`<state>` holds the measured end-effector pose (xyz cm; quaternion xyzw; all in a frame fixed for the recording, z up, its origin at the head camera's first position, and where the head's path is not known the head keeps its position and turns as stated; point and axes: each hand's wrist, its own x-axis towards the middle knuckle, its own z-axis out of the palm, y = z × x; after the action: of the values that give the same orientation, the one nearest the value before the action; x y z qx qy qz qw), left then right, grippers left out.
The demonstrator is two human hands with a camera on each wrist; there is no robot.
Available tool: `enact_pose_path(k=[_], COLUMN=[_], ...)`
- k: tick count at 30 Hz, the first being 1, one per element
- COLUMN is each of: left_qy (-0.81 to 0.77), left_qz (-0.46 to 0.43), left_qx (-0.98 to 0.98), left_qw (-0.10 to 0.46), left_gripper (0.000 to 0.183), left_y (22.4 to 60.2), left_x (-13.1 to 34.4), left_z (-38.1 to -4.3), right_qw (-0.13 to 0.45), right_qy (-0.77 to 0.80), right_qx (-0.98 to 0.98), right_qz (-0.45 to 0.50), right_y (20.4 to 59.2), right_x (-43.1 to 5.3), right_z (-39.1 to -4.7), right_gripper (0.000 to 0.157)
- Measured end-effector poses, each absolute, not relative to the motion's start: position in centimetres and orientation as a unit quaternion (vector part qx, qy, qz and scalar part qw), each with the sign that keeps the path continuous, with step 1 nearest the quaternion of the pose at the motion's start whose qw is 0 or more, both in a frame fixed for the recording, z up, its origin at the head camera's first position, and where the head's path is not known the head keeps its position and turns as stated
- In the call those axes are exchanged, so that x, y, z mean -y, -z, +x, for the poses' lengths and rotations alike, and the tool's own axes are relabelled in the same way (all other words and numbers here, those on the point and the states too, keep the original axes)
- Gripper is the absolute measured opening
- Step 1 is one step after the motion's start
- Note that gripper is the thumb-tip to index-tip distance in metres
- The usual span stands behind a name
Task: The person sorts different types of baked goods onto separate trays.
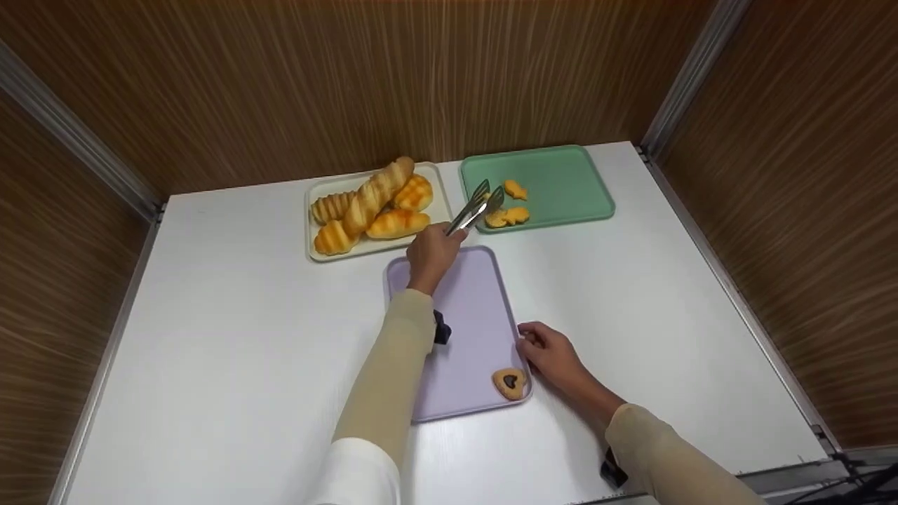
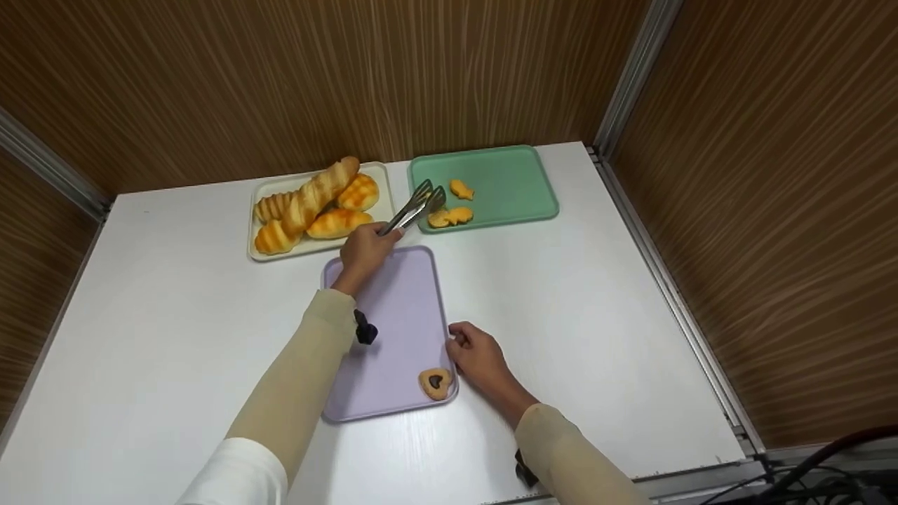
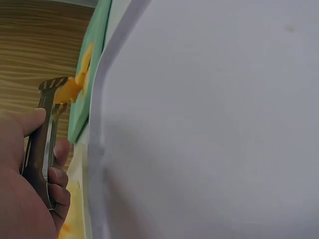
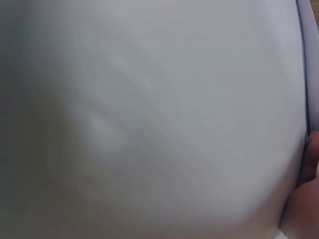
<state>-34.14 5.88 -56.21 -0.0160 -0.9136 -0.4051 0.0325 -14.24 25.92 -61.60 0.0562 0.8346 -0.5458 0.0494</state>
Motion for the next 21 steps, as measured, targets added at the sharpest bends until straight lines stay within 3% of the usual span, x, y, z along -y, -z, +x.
enact_pose_path(k=[12, 21], left_qy=[0.419, 0.41], left_qz=[0.01, 0.01], left_qx=[0.908, 0.912], left_qw=[0.007, 0.021], left_gripper=[0.039, 0.043], left_y=[56.9, 56.1], left_x=[-8.2, -6.2], left_z=[-35.9, -34.7], right_qw=[0.043, 0.056], right_qy=[0.542, 0.542], right_qx=[-0.838, -0.836], right_qz=[0.051, 0.062], right_y=[61.6, 61.6], right_x=[-26.2, -26.0], right_z=[-14.3, -14.3], right_gripper=[0.026, 0.027])
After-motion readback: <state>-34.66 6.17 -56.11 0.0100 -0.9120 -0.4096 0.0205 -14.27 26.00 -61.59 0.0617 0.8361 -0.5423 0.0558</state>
